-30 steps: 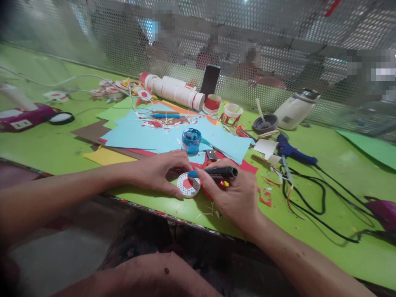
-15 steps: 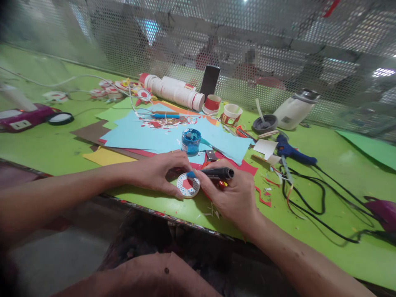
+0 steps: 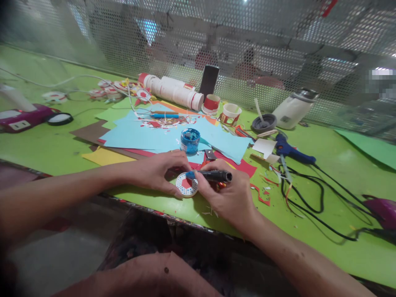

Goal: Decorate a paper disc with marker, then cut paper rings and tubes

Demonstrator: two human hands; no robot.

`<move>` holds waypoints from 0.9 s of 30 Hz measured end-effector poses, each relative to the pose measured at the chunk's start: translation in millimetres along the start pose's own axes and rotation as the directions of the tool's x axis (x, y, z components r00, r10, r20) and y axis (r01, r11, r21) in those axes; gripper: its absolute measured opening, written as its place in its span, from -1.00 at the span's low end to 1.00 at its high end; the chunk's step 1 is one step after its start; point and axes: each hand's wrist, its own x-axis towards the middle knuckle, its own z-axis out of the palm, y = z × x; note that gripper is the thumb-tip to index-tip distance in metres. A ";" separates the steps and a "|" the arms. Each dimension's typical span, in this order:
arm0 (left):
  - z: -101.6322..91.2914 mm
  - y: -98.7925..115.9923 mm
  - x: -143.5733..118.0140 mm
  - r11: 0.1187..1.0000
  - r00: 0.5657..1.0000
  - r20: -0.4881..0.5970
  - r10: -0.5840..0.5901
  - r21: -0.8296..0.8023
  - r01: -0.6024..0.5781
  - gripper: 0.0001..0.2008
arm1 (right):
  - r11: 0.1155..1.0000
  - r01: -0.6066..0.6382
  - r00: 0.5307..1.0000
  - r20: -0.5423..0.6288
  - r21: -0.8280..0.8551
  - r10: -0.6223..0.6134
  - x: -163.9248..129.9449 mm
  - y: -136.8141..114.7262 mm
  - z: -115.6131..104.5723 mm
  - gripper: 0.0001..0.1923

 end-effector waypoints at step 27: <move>-0.5 1.1 -1.3 1.000 1.000 -0.011 0.014 0.020 -0.014 -0.56 | 0.988 -0.111 0.990 -0.070 0.103 0.119 -1.9 2.6 -3.9 -0.86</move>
